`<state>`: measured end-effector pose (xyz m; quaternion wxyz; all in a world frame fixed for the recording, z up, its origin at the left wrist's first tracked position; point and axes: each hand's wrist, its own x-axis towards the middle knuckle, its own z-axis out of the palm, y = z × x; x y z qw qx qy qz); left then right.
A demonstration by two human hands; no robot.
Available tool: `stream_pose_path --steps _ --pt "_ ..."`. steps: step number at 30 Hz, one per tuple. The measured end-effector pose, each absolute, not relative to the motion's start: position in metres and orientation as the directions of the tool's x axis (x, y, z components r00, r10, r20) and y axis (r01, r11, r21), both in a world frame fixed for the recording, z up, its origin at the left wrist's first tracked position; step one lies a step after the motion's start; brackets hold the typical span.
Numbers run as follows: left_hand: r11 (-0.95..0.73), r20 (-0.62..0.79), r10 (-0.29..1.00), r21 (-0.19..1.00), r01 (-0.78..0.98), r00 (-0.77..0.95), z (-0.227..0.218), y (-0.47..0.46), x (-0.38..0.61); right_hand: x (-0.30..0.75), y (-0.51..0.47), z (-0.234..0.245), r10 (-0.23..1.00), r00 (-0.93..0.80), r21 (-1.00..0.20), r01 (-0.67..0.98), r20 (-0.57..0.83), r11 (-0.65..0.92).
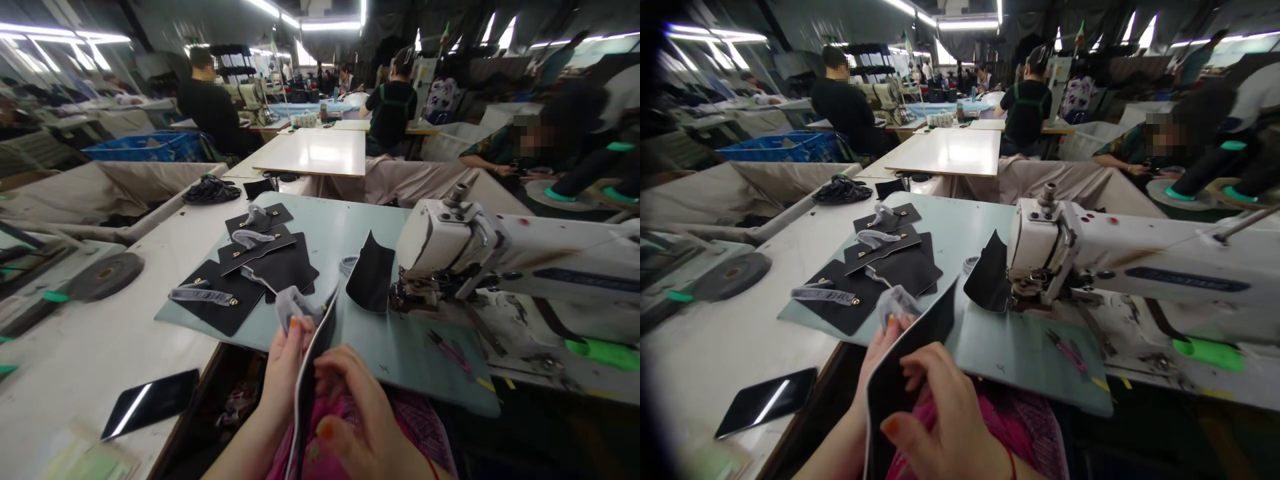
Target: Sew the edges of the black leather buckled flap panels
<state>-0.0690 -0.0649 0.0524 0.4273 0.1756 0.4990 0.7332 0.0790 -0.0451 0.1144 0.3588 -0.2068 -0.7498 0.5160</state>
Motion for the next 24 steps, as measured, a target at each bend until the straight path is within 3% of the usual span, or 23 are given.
stream_pose_path --steps 5,9,11,13,14,16,17,19,22,24 --pt "-0.32 0.227 0.78 0.946 -0.06 -0.584 0.052 -0.052 -0.06 0.113 -0.031 0.102 0.766 -0.629 -0.956 0.121 0.134 0.267" --pt "-0.392 0.36 0.766 0.918 0.058 -0.532 0.033 -0.046 -0.05 0.127 -0.019 0.08 0.841 -0.53 -0.91 0.288 0.107 0.298" --pt "-0.266 0.242 0.796 0.963 0.04 -0.555 0.023 -0.052 -0.042 0.132 -0.012 0.07 0.859 -0.497 -0.879 0.345 0.126 0.329" --pt "-0.001 -0.088 0.807 0.989 -0.15 -0.583 0.009 -0.065 -0.032 0.137 -0.005 0.064 0.865 -0.485 -0.854 0.388 0.131 0.347" --pt "0.144 -0.305 0.782 0.937 -0.318 -0.544 0.001 -0.074 -0.027 0.138 -0.003 0.062 0.866 -0.483 -0.844 0.405 0.129 0.352" --pt "0.348 -0.641 0.712 0.678 -0.648 -0.288 -0.012 -0.09 -0.015 0.139 -0.001 0.058 0.86 -0.496 -0.841 0.411 0.118 0.353" --pt "0.399 -0.703 0.7 0.531 -0.747 -0.126 -0.016 -0.096 -0.009 0.139 -0.002 0.057 0.85 -0.515 -0.85 0.392 0.114 0.351" --pt "0.427 -0.669 0.737 0.354 -0.832 0.094 -0.017 -0.101 0.001 0.135 -0.006 0.055 0.816 -0.569 -0.889 0.315 0.103 0.332" --pt "0.332 -0.601 0.795 0.308 -0.892 0.088 -0.006 -0.09 0.01 0.128 -0.016 0.054 0.799 -0.597 -0.962 0.173 0.069 0.212" --pt "0.283 -0.611 0.792 0.354 -0.891 0.008 0.002 -0.078 0.013 0.126 -0.022 0.052 0.826 -0.563 -0.99 0.11 0.012 0.089"
